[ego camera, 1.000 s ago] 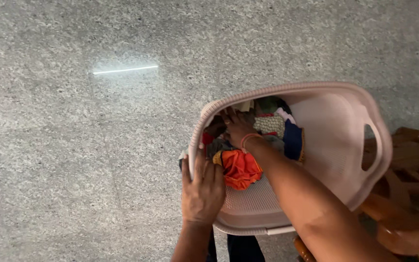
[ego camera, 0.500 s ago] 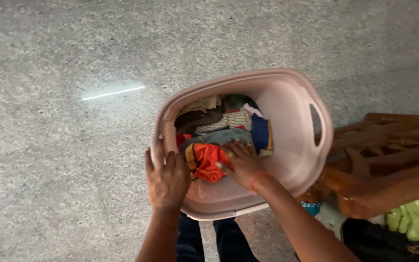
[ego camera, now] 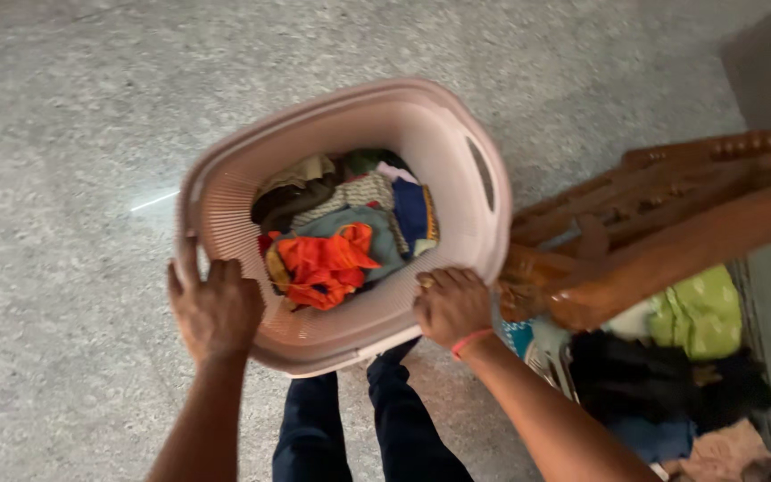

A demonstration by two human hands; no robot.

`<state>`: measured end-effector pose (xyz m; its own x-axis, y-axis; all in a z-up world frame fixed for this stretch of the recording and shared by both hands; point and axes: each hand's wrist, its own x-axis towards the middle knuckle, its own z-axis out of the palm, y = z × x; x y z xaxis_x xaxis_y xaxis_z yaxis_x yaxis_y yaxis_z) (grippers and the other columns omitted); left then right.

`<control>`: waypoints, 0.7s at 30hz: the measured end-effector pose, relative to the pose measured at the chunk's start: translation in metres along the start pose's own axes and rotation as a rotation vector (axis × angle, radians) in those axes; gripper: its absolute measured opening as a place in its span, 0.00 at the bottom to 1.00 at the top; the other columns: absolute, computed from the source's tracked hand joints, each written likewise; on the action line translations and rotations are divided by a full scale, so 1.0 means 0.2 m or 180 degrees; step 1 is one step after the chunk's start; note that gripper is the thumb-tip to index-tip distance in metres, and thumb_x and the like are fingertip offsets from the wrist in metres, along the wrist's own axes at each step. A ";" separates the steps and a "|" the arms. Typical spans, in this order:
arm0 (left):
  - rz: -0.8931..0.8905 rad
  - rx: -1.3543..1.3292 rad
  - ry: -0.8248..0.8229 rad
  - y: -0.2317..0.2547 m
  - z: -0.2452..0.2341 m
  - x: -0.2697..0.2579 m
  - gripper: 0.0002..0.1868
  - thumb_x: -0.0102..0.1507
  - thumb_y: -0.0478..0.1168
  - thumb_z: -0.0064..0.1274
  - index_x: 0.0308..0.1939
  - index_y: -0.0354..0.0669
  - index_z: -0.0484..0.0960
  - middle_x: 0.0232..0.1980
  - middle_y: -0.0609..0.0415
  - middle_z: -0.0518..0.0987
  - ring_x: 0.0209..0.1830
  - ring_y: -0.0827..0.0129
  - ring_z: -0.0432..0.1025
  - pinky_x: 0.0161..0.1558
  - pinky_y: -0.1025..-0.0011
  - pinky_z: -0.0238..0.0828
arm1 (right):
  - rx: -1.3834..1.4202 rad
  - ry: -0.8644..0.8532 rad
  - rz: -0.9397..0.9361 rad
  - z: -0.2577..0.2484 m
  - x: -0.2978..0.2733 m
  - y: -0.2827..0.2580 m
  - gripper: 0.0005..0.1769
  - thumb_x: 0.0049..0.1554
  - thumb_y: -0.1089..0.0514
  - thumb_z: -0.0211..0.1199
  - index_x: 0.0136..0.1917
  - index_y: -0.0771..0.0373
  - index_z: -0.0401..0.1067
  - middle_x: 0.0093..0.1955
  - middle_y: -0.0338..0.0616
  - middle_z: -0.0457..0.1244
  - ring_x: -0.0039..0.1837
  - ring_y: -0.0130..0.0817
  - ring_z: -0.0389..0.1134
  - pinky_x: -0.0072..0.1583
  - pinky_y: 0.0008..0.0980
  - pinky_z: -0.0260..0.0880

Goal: The person transfers various items of clothing, including a red garment and grey trousers, from a pink laundry basket into a green suitcase.

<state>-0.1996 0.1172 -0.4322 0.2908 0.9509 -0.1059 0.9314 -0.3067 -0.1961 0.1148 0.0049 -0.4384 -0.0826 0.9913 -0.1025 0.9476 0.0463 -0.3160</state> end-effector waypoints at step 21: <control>0.0025 -0.0653 0.0340 -0.01 0.37 0.02 0.13 0.67 0.37 0.51 0.55 0.42 0.80 0.57 0.45 0.78 0.67 0.53 0.66 0.75 0.48 0.59 | 0.1019 0.0059 -0.0169 -0.12 -0.24 0.08 0.16 0.58 0.48 0.60 0.51 0.60 0.76 0.52 0.46 0.70 0.61 0.41 0.68 0.67 0.48 0.67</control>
